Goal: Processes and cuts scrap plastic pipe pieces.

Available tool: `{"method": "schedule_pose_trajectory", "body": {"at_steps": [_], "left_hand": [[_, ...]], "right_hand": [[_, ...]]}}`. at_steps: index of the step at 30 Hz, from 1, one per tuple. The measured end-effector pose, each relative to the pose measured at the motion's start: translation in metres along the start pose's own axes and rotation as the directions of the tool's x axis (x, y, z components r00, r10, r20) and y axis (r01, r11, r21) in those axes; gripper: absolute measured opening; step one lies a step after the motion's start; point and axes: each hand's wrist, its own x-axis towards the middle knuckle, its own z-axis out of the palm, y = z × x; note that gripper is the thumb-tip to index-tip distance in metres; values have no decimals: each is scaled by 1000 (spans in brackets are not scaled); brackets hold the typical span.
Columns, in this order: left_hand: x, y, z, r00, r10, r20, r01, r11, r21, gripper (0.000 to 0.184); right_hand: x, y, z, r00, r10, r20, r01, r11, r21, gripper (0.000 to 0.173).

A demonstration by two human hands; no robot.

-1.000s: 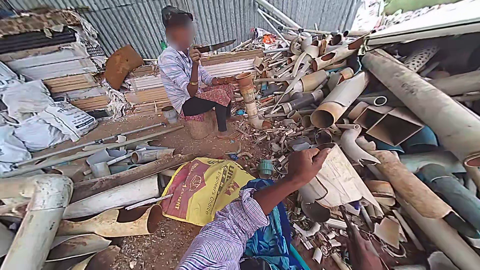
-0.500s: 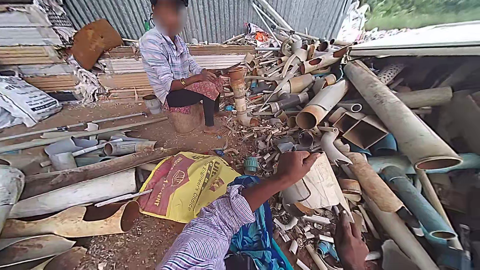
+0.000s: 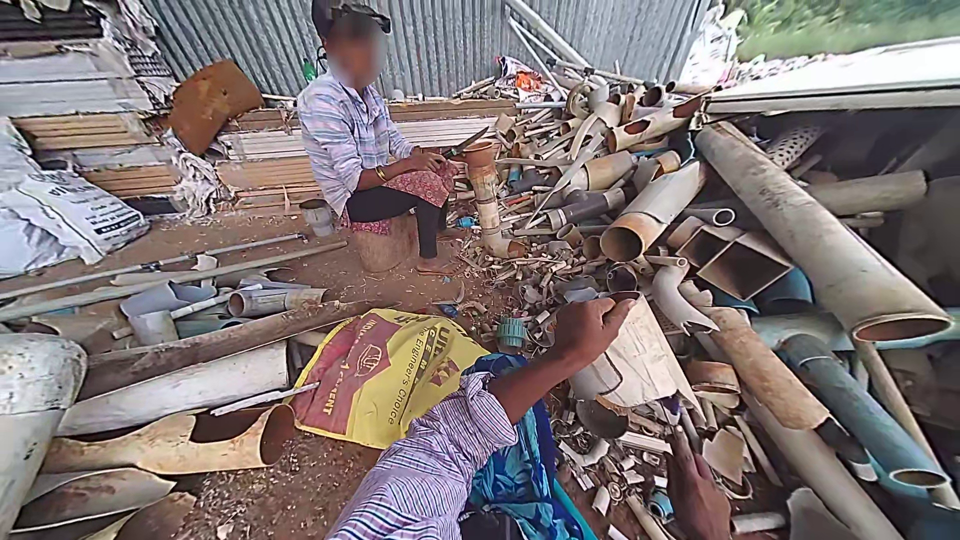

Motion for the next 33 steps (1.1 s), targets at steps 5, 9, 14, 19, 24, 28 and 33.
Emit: {"method": "schedule_pose_trajectory", "body": {"at_steps": [5, 9, 14, 19, 24, 28, 33], "left_hand": [[2, 2, -1, 997, -45, 62, 46, 999, -11, 46], [2, 3, -1, 998, -36, 52, 36, 999, 11, 46], [1, 0, 3, 1000, -4, -11, 4, 999, -47, 45], [3, -3, 4, 999, -45, 1, 45, 996, -81, 46], [3, -3, 3, 999, -44, 8, 44, 999, -14, 45], [2, -5, 7, 1000, -13, -20, 13, 1000, -26, 45], [2, -5, 7, 1000, -8, -25, 7, 999, -36, 45]], "right_hand": [[-27, 0, 37, 989, -141, 36, 137, 986, 95, 46], [-29, -13, 45, 957, -288, -12, 288, 952, 104, 41], [-14, 1, 28, 987, -120, -109, 128, 989, 76, 46], [-33, 8, 52, 985, -172, -17, 172, 972, 158, 47], [-32, -16, 51, 933, -357, -55, 361, 918, 162, 41], [-14, -4, 35, 959, -257, -121, 271, 954, 124, 46], [-24, 4, 47, 988, -151, -31, 154, 963, 222, 49]]}}
